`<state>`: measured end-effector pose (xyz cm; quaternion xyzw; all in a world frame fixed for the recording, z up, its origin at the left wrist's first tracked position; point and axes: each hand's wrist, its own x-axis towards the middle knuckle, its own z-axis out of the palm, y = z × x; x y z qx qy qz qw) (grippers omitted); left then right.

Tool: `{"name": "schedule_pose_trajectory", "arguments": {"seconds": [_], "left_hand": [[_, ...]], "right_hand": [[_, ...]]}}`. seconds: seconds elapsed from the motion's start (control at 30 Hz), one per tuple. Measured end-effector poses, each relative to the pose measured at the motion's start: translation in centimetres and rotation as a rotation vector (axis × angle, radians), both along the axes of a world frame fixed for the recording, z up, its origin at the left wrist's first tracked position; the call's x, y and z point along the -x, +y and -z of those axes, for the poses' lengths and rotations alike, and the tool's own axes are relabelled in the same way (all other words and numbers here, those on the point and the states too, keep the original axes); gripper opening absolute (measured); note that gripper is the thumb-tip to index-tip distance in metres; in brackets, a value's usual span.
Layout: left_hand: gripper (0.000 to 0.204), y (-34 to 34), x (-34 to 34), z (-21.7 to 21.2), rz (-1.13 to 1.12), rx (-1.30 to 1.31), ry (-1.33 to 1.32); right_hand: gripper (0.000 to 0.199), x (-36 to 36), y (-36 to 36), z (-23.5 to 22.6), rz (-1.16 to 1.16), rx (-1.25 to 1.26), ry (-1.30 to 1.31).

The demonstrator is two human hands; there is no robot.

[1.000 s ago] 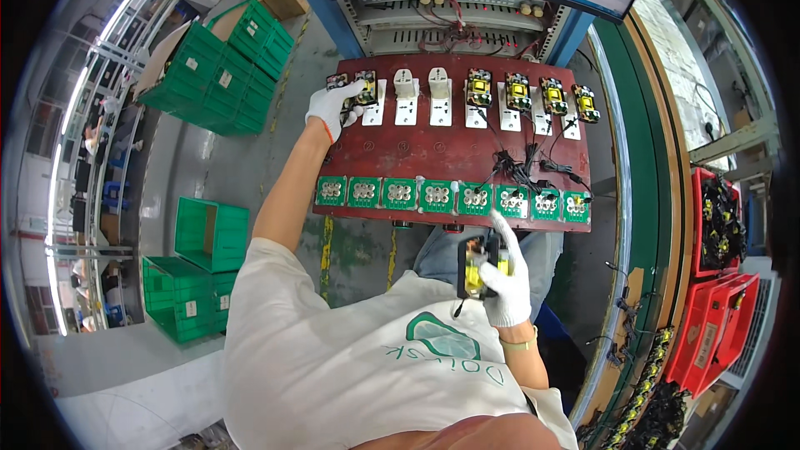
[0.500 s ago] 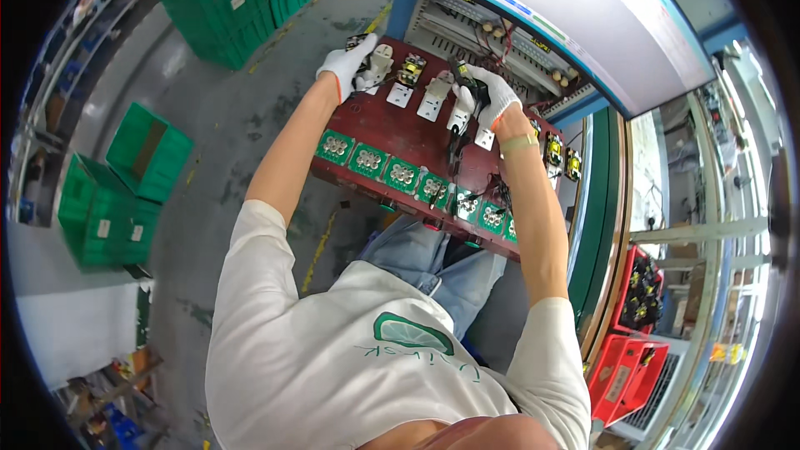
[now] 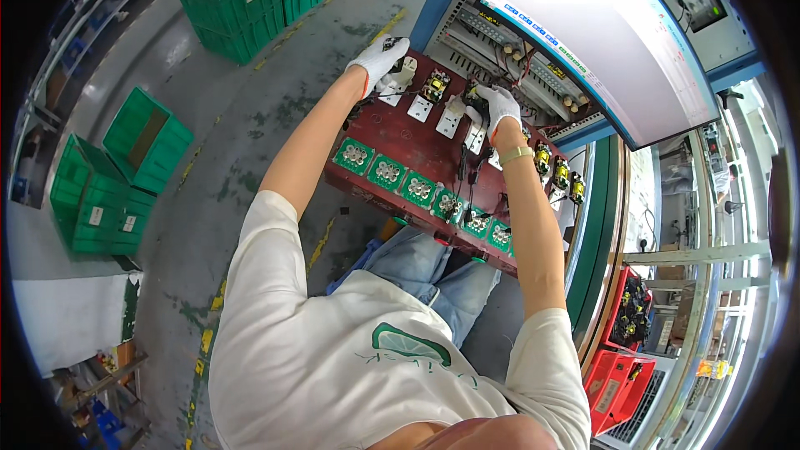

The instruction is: The recorder is testing electronic circuit boards by organizing them on a testing rack, connecting cables, and using a handheld scanning tool.

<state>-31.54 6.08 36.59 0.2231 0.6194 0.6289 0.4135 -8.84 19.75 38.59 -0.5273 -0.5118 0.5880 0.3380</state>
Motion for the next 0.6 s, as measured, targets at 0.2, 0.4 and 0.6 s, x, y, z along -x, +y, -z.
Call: {"name": "schedule_pose_trajectory", "arguments": {"seconds": [0.2,0.4,0.6], "left_hand": [[0.046,1.5,2.9,2.4,0.171,-0.082,-0.272],[0.054,2.3,3.4,3.9,0.198,-0.029,-0.211],[0.05,2.1,1.0,2.7,0.128,-0.009,0.025]], "right_hand": [[0.033,-0.9,0.5,1.2,0.003,0.143,0.177],[0.045,-1.0,2.0,2.9,-0.051,0.143,0.062],[0.053,0.0,0.8,4.6,-0.036,-0.242,-0.327]]}}
